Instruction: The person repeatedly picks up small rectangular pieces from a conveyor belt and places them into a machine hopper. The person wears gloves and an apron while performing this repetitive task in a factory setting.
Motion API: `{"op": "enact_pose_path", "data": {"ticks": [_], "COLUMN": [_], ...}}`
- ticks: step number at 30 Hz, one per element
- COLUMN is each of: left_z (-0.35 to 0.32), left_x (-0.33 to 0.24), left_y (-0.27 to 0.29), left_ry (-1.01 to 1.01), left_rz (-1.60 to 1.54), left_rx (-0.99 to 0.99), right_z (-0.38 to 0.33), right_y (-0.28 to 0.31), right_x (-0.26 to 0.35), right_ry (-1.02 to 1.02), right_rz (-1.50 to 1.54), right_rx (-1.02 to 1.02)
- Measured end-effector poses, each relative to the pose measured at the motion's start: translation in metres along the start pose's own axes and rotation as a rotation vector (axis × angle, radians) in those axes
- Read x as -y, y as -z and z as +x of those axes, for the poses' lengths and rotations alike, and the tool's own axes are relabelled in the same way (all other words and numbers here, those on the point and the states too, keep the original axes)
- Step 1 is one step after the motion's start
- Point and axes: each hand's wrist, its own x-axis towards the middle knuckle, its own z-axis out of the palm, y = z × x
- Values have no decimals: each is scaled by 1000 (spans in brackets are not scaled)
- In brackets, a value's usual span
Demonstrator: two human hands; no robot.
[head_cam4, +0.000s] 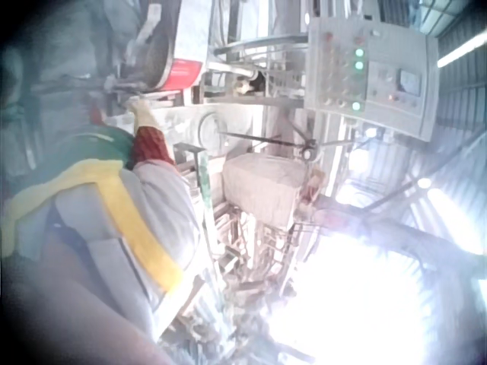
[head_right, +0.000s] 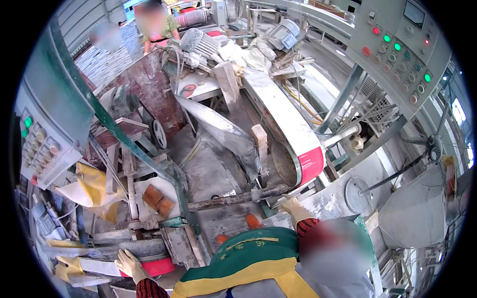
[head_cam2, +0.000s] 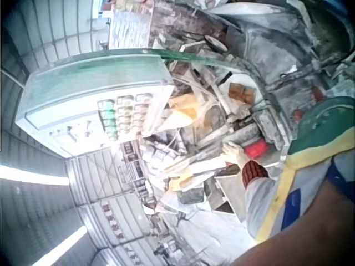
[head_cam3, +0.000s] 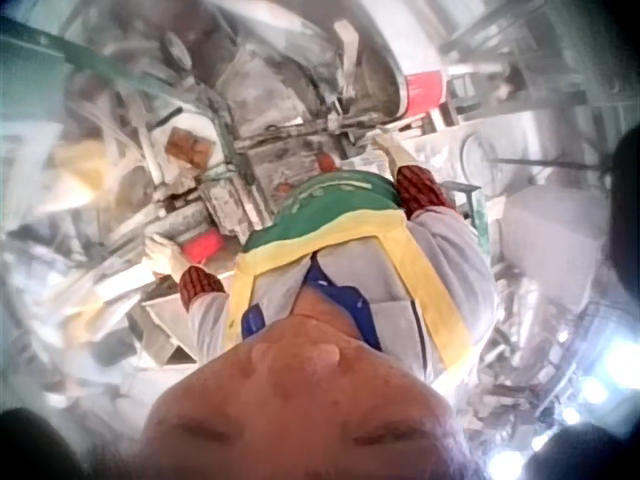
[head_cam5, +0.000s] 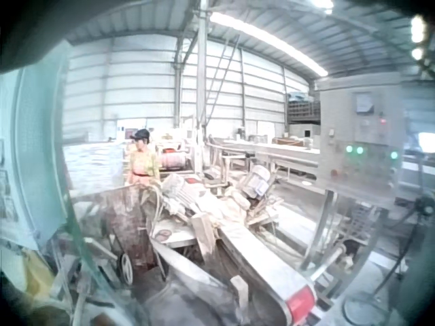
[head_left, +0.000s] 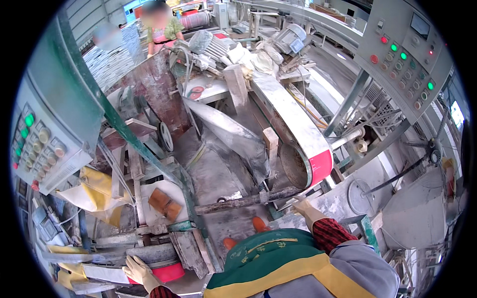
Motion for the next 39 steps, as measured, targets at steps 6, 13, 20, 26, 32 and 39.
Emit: {"op": "enact_pose_path", "data": {"ticks": [6, 13, 20, 26, 32, 39], "left_z": [-4, -10, -15, -20, -21, -22], "left_x": [3, -4, -11, -13, -7, -24], "left_y": [3, 6, 3, -1, -7, 30], "left_ry": [17, -2, -45, -68, -57, -28], "left_rz": [3, -15, -30, -23, 11, 58], "left_rx": [41, 0, -66, -98, 18, 329], "right_z": [-31, -32, -25, -11, -30, -17], "right_y": [-61, -45, -1, -8, -29, -41], "right_x": [102, 61, -30, -54, 10, -11], "right_ry": [50, 19, -77, -37, -72, 15], "right_rz": [135, 98, -231, -162, -53, 33], "right_rx": [226, 111, -138, -122, 29, 70]}}
